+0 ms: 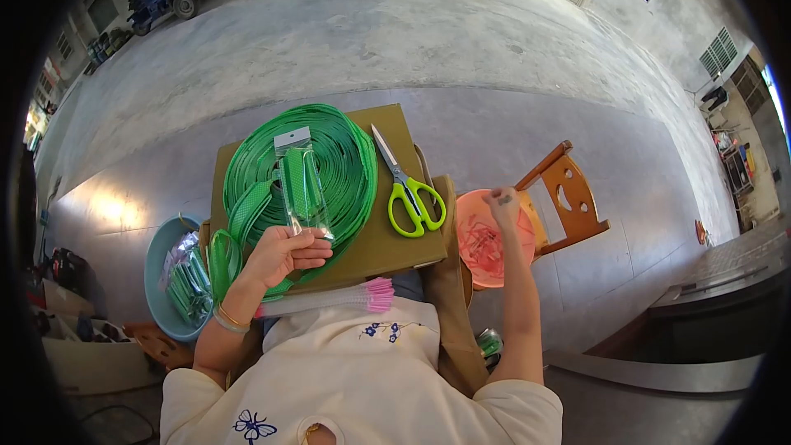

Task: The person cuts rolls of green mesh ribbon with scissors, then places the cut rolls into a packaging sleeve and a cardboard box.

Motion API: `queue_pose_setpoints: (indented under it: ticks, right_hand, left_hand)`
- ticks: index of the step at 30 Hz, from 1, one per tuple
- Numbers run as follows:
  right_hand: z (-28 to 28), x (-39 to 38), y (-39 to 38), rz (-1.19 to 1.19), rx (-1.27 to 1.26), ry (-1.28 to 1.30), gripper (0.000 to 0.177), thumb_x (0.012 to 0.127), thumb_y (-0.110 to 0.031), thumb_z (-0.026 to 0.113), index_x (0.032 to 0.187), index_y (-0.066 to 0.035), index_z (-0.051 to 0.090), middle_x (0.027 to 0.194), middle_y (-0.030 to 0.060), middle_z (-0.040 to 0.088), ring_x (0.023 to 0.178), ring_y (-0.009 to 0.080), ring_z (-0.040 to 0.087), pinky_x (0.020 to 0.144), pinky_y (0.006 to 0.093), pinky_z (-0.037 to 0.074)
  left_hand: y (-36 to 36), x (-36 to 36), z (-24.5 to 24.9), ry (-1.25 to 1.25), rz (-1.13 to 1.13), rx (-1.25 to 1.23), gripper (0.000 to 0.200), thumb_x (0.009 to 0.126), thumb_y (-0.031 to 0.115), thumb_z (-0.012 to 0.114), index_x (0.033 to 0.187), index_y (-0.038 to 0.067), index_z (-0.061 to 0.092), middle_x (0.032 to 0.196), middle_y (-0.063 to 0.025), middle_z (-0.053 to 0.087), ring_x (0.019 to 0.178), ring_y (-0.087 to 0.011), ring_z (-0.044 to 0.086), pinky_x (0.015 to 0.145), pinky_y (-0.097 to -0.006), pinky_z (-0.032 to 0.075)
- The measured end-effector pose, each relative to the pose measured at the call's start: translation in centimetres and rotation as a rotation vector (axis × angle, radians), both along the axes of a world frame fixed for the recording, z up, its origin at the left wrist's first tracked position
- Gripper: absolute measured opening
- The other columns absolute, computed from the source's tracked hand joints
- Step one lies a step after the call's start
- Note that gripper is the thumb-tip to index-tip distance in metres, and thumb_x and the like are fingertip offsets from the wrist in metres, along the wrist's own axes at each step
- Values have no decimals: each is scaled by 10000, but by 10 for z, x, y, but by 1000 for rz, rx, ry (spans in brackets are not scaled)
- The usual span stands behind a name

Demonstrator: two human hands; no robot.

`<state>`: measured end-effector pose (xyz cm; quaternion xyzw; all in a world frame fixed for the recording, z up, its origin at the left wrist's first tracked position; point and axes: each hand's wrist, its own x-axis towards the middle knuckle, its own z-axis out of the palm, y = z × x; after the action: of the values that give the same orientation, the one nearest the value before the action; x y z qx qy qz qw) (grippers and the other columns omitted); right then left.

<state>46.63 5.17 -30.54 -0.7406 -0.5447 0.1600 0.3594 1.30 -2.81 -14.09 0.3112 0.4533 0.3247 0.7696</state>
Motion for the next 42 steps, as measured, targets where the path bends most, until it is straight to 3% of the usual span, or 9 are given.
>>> queue_pose_setpoints:
  ticks: [4,7,10,13,22,25,28,37,42]
  right_hand:
    - [-91,7,-39,-71,-270,-222,102,662,-129,654,690,-32,643,641,187,610,648,319,633,611,409,497]
    - [-130,-4,-46,-45,-326,-328,58,645,-113,653,679,-69,671,651,172,619,652,312,630,573,398,484]
    - [-143,-11,-50,-123,-261,-342,43,643,-85,623,656,-64,658,667,175,621,663,322,625,591,396,491]
    - [-127,-2,-47,17,-437,-269,107,756,-134,540,794,-58,605,875,228,584,841,409,585,695,475,486]
    - [-123,15,-51,186,-187,-277,107,739,-155,532,804,-105,601,838,136,577,883,366,524,741,525,416]
    - [-107,-17,-75,320,-306,-752,78,682,-140,581,701,-107,648,798,135,634,987,322,545,826,482,408]
    - [-98,-26,-91,320,-197,-843,93,693,-188,569,677,-130,640,817,118,630,1078,315,471,855,490,354]
    - [-50,-27,-88,112,-38,-593,216,665,-58,569,846,-118,671,862,99,544,877,279,502,749,382,387]
    - [13,-58,-47,-145,396,-73,175,734,42,540,868,-31,626,845,76,537,728,183,543,635,295,442]
  left_hand:
    - [-1,1,0,27,-5,-7,282,891,102,505,1070,-114,520,969,-226,610,876,-289,636,764,-347,549]
    - [-1,0,-1,44,-8,-5,288,893,110,507,1074,-113,518,966,-225,611,876,-287,636,758,-348,550]
    - [-2,1,-4,48,-7,3,295,895,120,509,1079,-110,516,963,-223,612,876,-284,637,752,-351,552]
    - [-3,0,-4,53,-10,8,303,895,130,514,1080,-110,514,959,-220,614,875,-282,637,746,-352,554]
    - [-4,1,-5,46,-7,12,305,899,145,514,1072,-106,517,952,-213,617,863,-277,640,736,-346,555]
    - [-4,1,-4,51,-9,20,308,900,148,514,1074,-105,517,954,-212,616,862,-275,640,734,-345,555]
    - [-5,2,-3,43,-4,13,292,881,119,529,1074,-99,521,944,-203,623,852,-271,645,727,-341,556]
    - [-5,1,-4,48,-15,3,290,873,107,533,1086,-89,525,945,-188,626,856,-265,644,717,-337,559]
    - [-5,1,6,7,-26,-4,286,871,105,535,1085,-85,532,946,-186,628,851,-265,646,717,-335,558]
